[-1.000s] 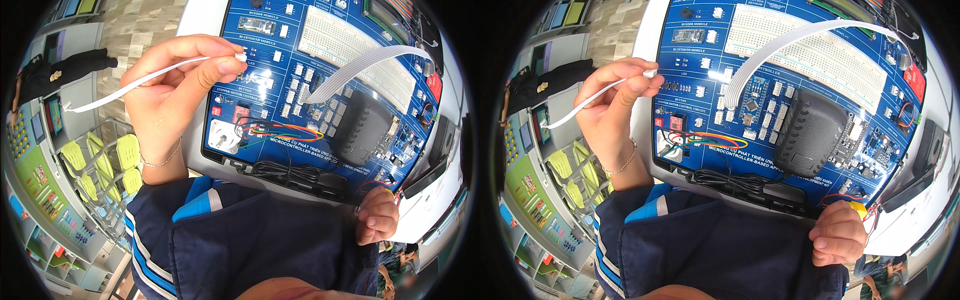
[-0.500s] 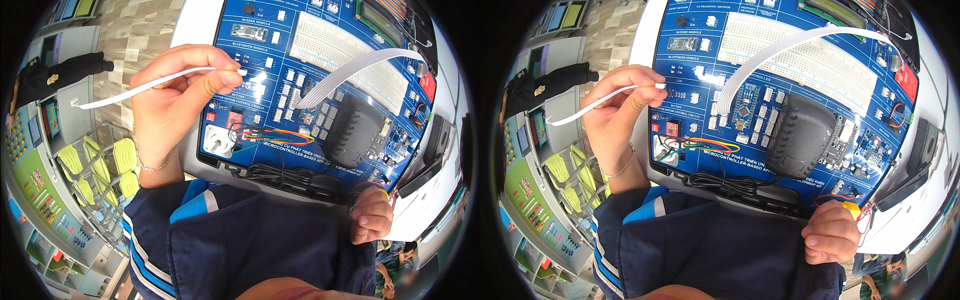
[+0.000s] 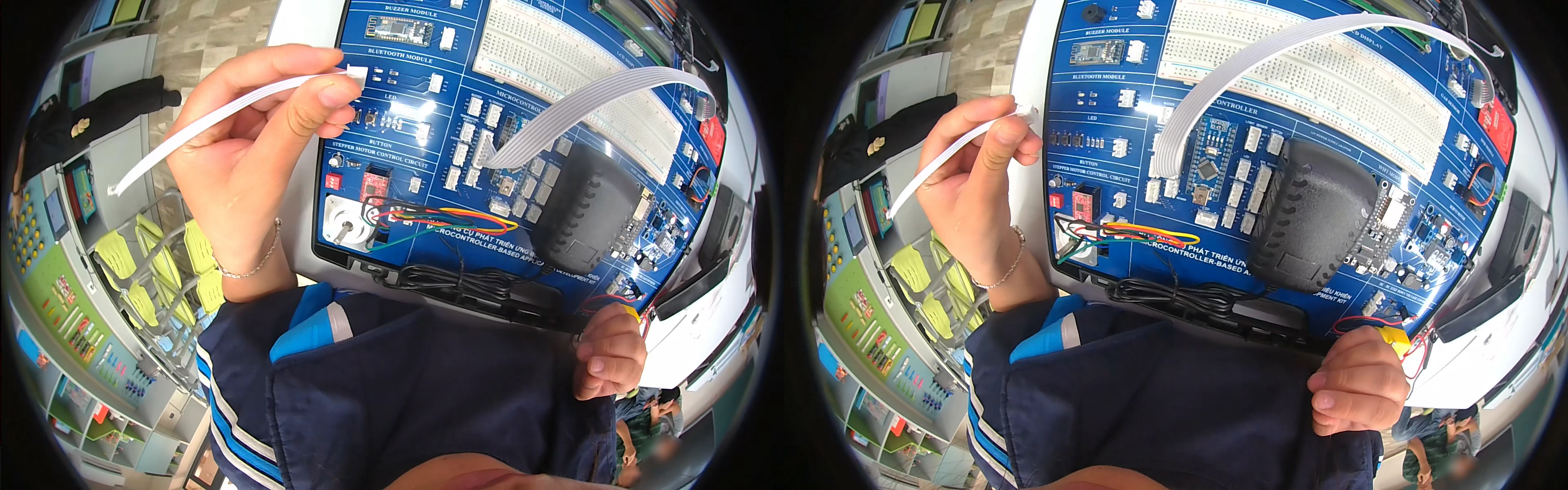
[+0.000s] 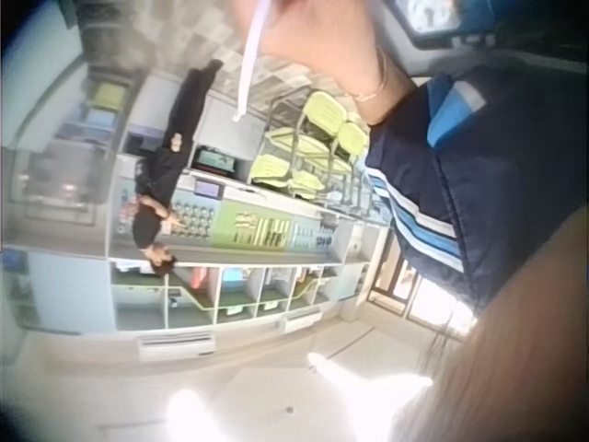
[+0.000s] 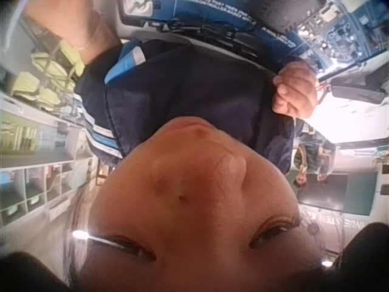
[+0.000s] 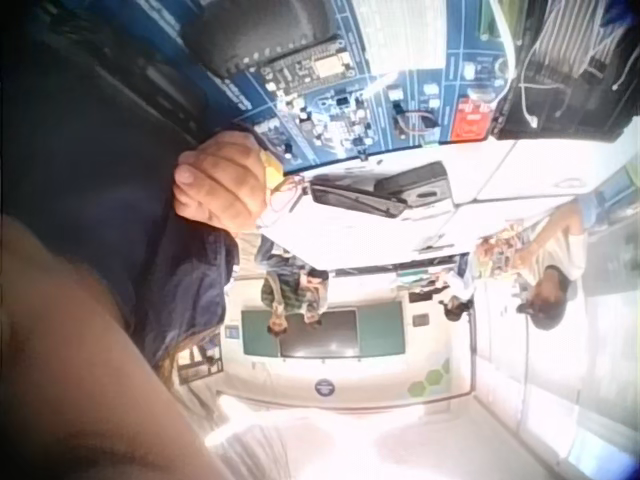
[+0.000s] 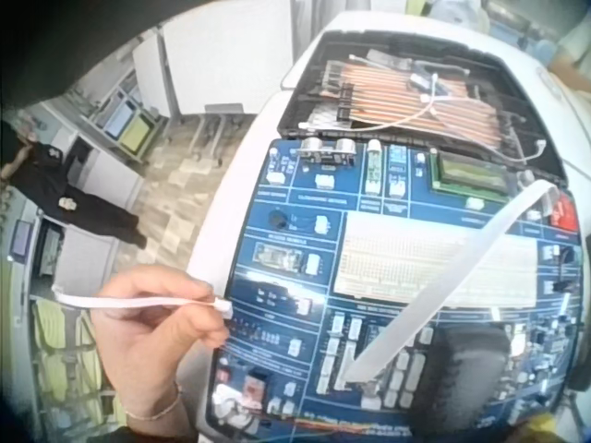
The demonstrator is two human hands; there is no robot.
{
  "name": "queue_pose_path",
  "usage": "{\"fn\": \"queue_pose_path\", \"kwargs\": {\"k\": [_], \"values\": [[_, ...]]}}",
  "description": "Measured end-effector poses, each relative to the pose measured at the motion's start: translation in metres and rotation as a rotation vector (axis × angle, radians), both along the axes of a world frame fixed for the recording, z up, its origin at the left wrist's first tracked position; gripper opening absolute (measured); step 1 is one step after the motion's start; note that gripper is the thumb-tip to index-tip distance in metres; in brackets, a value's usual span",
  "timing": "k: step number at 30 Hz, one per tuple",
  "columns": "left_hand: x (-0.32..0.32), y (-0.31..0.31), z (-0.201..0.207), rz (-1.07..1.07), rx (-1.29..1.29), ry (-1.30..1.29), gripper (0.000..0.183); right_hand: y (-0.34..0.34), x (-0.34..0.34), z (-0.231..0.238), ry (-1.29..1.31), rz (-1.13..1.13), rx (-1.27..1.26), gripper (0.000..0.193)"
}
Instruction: The person connects and adjusts multiple ribbon cables and jumper wires on a blue microcontroller development board. They repeatedly plug and unplug connectors, route cables across the board, and handle a small yellow component while working at a white table.
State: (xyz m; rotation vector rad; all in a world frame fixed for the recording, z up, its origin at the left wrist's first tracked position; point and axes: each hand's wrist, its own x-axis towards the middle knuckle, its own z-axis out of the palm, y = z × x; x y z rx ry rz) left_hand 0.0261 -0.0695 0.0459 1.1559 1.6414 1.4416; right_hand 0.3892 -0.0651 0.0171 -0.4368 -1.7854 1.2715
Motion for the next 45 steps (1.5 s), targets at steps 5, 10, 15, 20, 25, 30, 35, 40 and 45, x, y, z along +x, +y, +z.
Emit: {"fn": "queue_pose_path", "kwargs": {"k": [5, 10, 15, 20, 25, 30, 35, 40, 45], "values": [[-0.004, -0.001, -0.002, 0.015, 0.055, -0.032, 0.018, 0.003, -0.001, 0.004, -0.02, 0.03, -0.011, 0.022], [-0.01, -0.001, -0.007, -0.093, 0.086, 0.013, 0.019, 0.003, 0.001, 0.003, -0.03, 0.029, 0.003, 0.021], [-0.014, 0.0, -0.009, -0.111, 0.1, 0.001, 0.018, 0.002, 0.0, 0.003, -0.034, 0.024, 0.001, 0.021], [-0.013, 0.0, -0.006, -0.075, 0.103, -0.001, 0.02, 0.002, 0.001, 0.003, -0.043, 0.02, 0.008, 0.02], [-0.009, 0.001, -0.007, -0.047, 0.093, -0.021, 0.025, 0.002, 0.001, 0.003, -0.047, 0.019, 0.014, 0.02], [-0.007, 0.001, -0.005, -0.013, 0.105, -0.017, 0.031, 0.002, 0.0, 0.003, -0.049, 0.013, 0.018, 0.02], [-0.008, 0.002, -0.008, -0.01, 0.13, 0.004, 0.034, 0.001, -0.001, 0.003, -0.046, -0.003, 0.017, 0.02], [-0.007, 0.001, -0.006, -0.002, 0.101, 0.007, 0.034, 0.001, -0.002, 0.003, -0.04, -0.012, 0.014, 0.019], [-0.001, 0.002, -0.004, 0.029, 0.075, -0.003, 0.031, 0.003, -0.008, 0.003, -0.026, -0.019, 0.017, 0.018]]}}
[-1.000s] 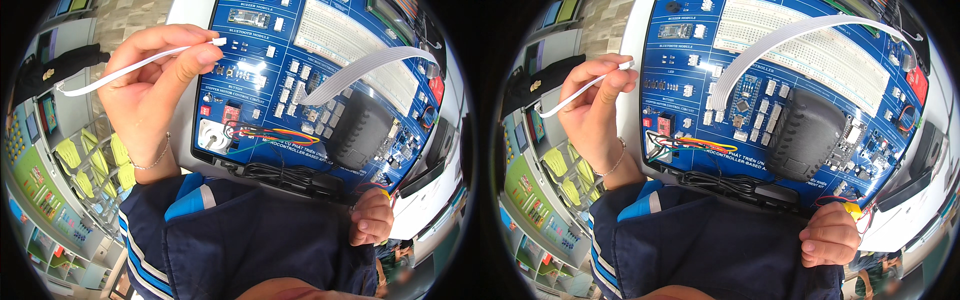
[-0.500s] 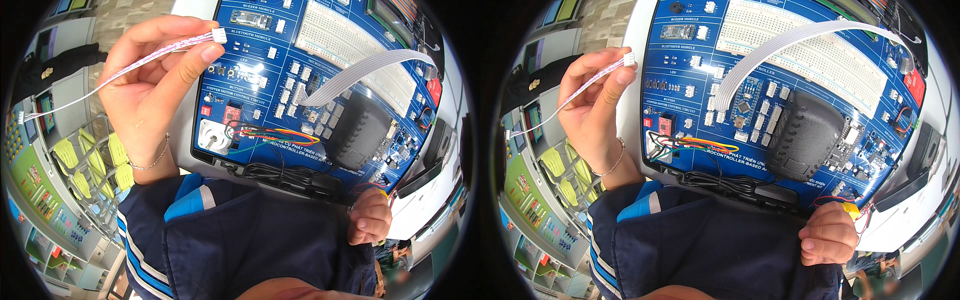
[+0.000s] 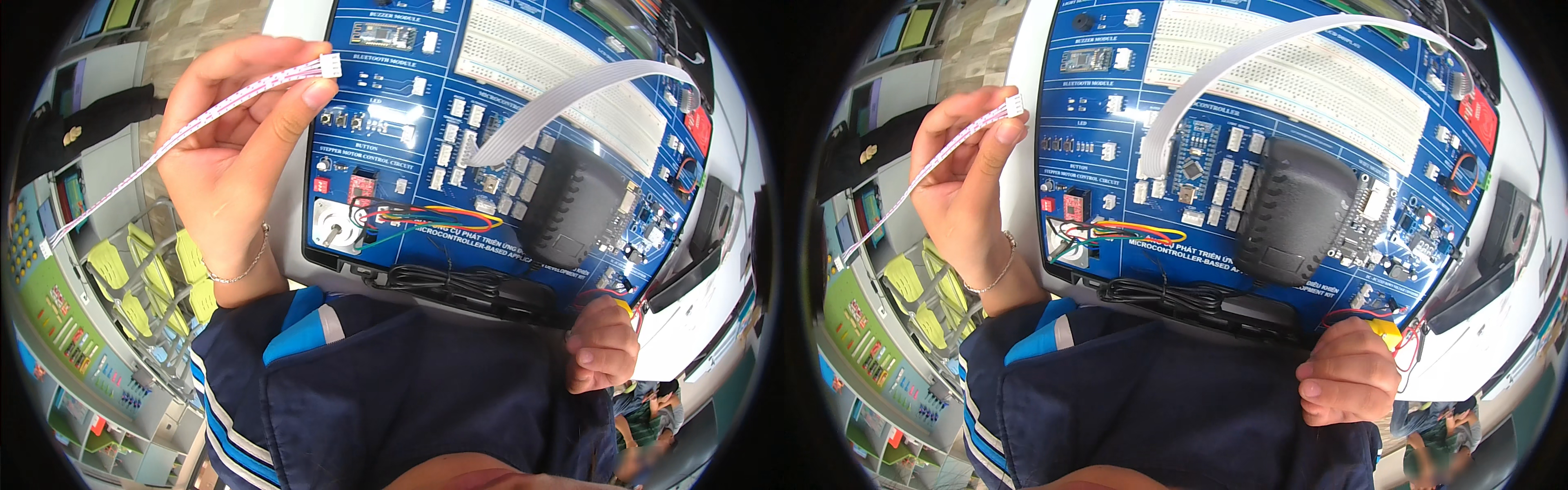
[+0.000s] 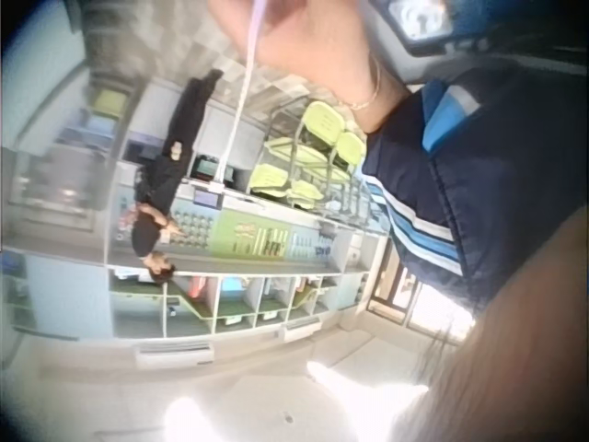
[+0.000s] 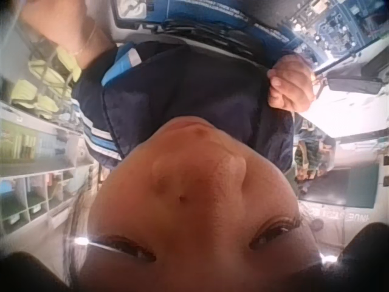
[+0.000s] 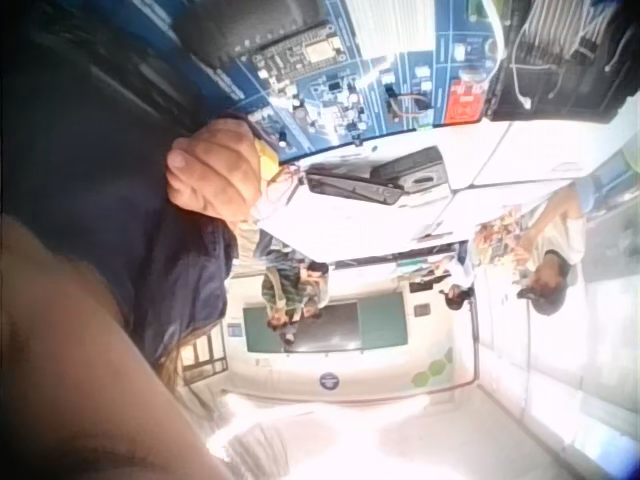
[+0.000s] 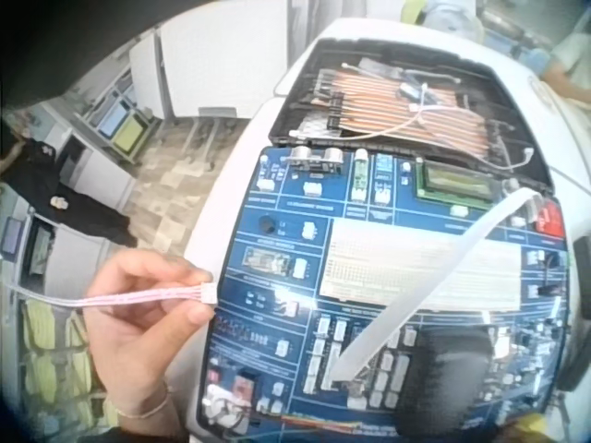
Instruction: The person connects and adjusts multiple ribbon cables and jumper wires on a blue microcontroller development board. They repeatedly plug and unplug connectors, route cables across the board, and handle a small yellow component while working at a white table.
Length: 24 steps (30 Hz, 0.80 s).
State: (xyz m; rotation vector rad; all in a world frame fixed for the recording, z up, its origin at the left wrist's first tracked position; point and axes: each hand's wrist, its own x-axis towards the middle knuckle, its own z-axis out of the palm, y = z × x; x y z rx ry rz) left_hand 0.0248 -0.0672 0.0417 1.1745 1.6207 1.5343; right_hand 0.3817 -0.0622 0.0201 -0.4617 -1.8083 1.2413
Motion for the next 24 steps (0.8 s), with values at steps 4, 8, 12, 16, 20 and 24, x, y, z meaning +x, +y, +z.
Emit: {"fn": "queue_pose_path", "kwargs": {"k": [4, 8, 12, 16, 20, 24], "values": [[-0.007, -0.001, -0.003, -0.063, 0.007, -0.044, 0.025, 0.0, 0.0, 0.002, -0.01, 0.01, 0.006, 0.019], [-0.006, -0.005, -0.003, -0.06, -0.002, -0.038, 0.021, 0.001, 0.001, 0.0, 0.003, 0.018, 0.015, 0.019], [-0.005, -0.002, -0.004, -0.065, 0.014, -0.129, 0.021, 0.004, 0.002, 0.0, -0.004, 0.025, 0.048, 0.018], [-0.004, -0.002, -0.003, -0.044, -0.017, -0.036, 0.017, 0.003, -0.002, 0.004, -0.02, -0.012, 0.002, 0.016], [-0.01, -0.002, -0.01, -0.089, -0.002, -0.033, 0.015, 0.002, -0.005, 0.006, -0.035, -0.023, -0.008, 0.016], [-0.011, -0.001, -0.012, -0.128, 0.035, -0.058, 0.014, 0.0, -0.006, 0.006, -0.033, -0.048, -0.005, 0.016]]}}
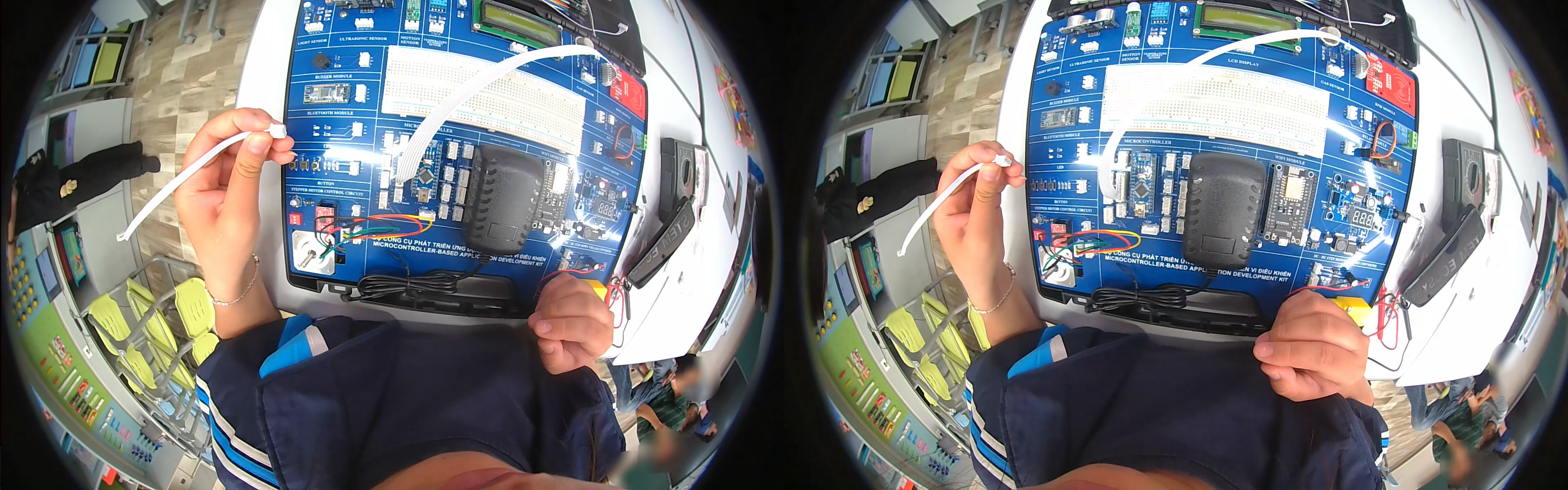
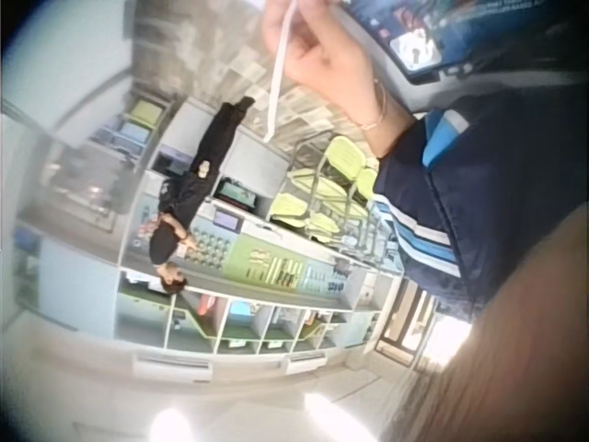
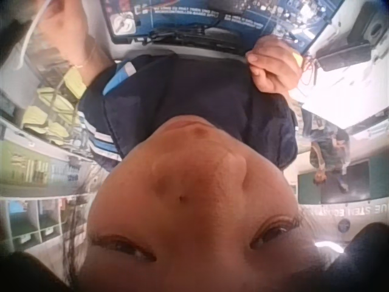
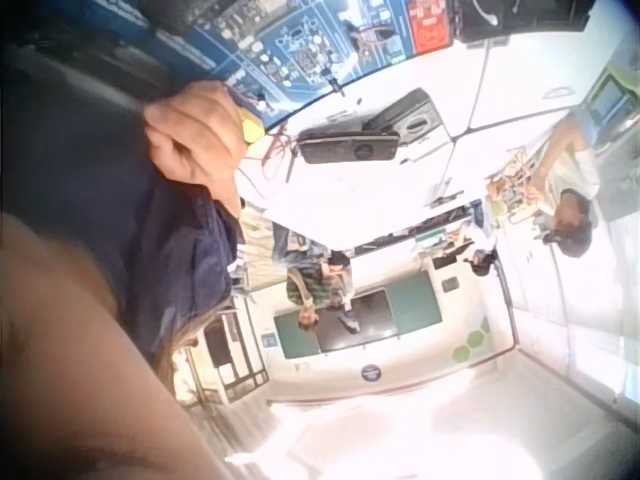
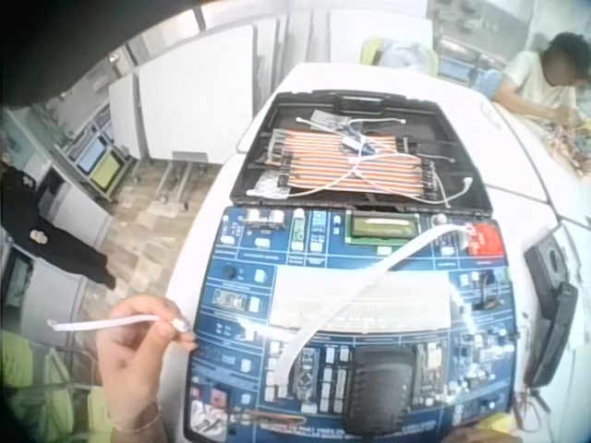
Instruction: The person connects and adjusts multiple ribbon cables and jumper wires on a blue microcontroller development board. They repeatedly plug and unplug connectors, route cables across the board, and handle a small yellow component while working at a white table.
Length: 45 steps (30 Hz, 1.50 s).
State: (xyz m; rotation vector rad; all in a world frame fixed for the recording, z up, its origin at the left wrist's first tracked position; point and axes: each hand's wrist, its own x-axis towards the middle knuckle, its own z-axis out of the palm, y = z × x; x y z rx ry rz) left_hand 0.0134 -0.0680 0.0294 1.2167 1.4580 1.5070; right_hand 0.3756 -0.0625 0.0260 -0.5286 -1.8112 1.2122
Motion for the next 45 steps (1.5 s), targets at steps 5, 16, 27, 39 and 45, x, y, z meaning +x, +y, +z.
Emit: {"fn": "queue_pose_path", "kwargs": {"k": [5, 16, 27, 39, 45], "values": [[0.003, 0.002, 0.002, -0.028, -0.018, 0.001, 0.013, -0.002, -0.001, 0.002, -0.009, -0.022, -0.017, 0.015], [-0.006, -0.001, -0.007, -0.026, -0.032, 0.106, 0.013, 0.003, -0.004, 0.004, -0.008, 0.002, 0.013, 0.021], [-0.005, 0.002, -0.009, -0.056, -0.067, 0.102, 0.012, 0.003, -0.006, 0.004, -0.004, -0.004, 0.001, 0.021], [0.004, 0.008, -0.011, -0.049, -0.061, 0.032, 0.014, -0.001, -0.006, 0.006, -0.051, -0.046, 0.043, 0.018], [0.008, 0.015, -0.009, -0.017, -0.042, 0.016, 0.014, -0.002, -0.007, 0.003, -0.087, -0.065, 0.102, 0.019]]}}
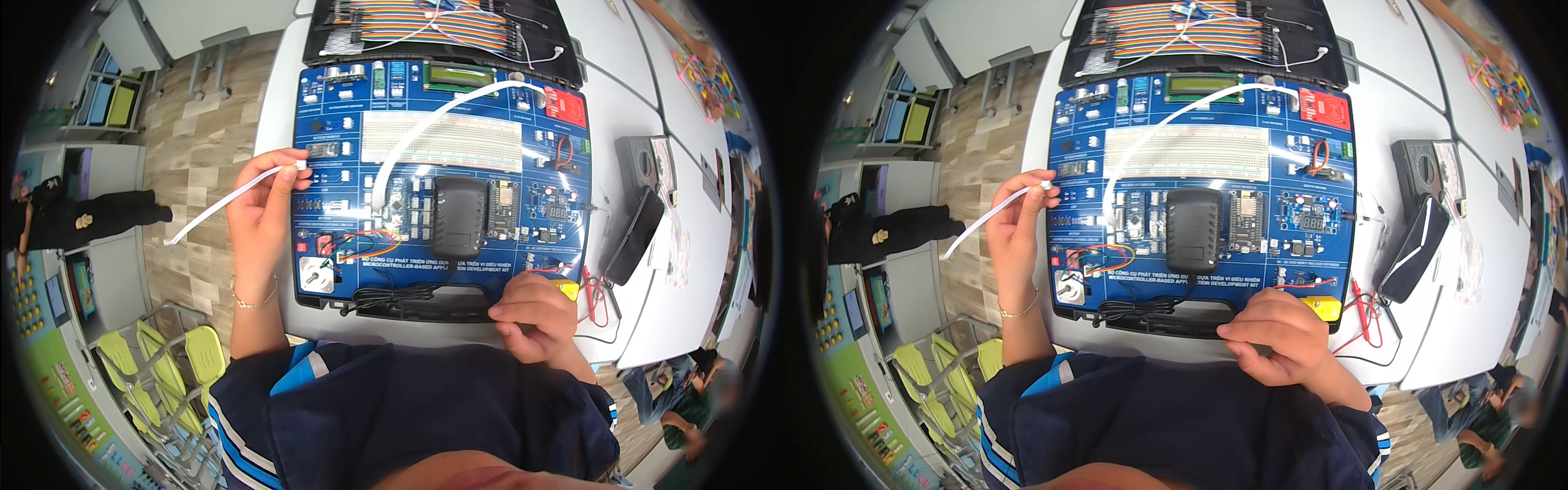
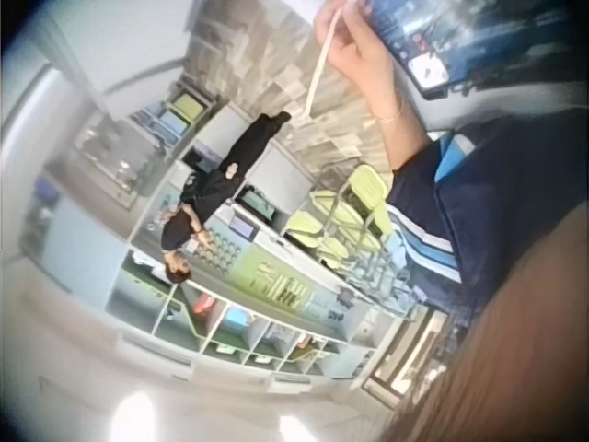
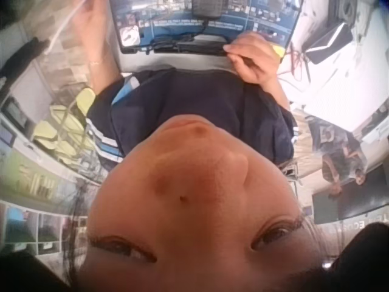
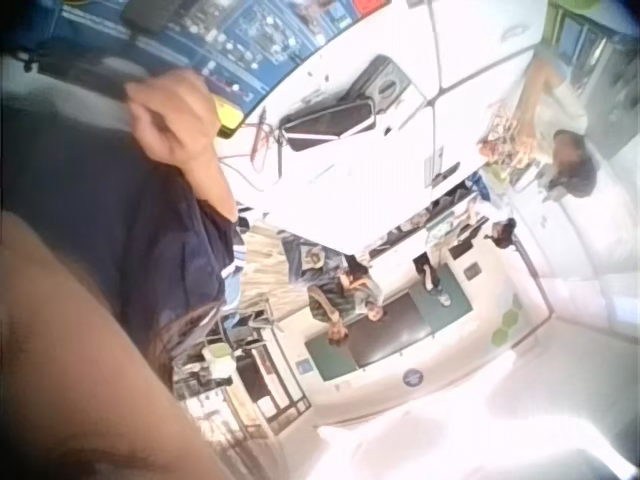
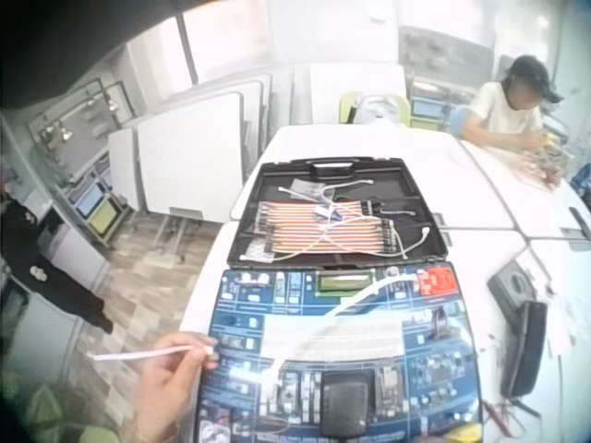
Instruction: The person connects and adjusts multiple ribbon cables and jumper wires on a blue microcontroller development board. They repeatedly plug and unplug connectors, route cables across the board, and handle a small yellow component while working at a white table.
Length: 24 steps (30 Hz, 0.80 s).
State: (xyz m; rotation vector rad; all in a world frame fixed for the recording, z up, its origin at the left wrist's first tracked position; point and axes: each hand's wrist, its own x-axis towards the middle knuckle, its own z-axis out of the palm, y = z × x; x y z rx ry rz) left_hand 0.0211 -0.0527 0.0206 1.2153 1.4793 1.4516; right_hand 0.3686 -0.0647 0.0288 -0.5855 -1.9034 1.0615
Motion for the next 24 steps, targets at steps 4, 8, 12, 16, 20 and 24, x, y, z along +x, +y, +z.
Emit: {"fn": "queue_pose_path", "kwargs": {"k": [4, 8, 12, 16, 20, 24], "values": [[0.0, 0.0, 0.0, 0.003, -0.04, -0.079, 0.014, -0.001, 0.001, -0.001, 0.005, -0.007, 0.008, 0.017], [0.0, -0.001, -0.003, 0.016, -0.038, -0.126, 0.015, -0.007, 0.017, 0.003, 0.348, 0.033, -0.266, 0.011], [-0.005, -0.002, -0.004, 0.014, -0.001, -0.134, 0.016, 0.006, 0.039, 0.004, 0.438, -0.309, 0.005, 0.015], [-0.005, -0.002, -0.004, 0.026, 0.008, -0.129, 0.016, 0.015, 0.061, -0.014, 0.265, -0.591, -0.187, 0.023], [-0.003, -0.002, 0.0, 0.033, 0.002, -0.081, 0.016, 0.019, 0.058, -0.025, 0.327, -0.744, -0.428, 0.022], [-0.002, -0.003, -0.001, 0.024, 0.007, -0.07, 0.015, 0.021, 0.061, -0.025, 0.302, -0.681, -0.451, 0.022]]}}
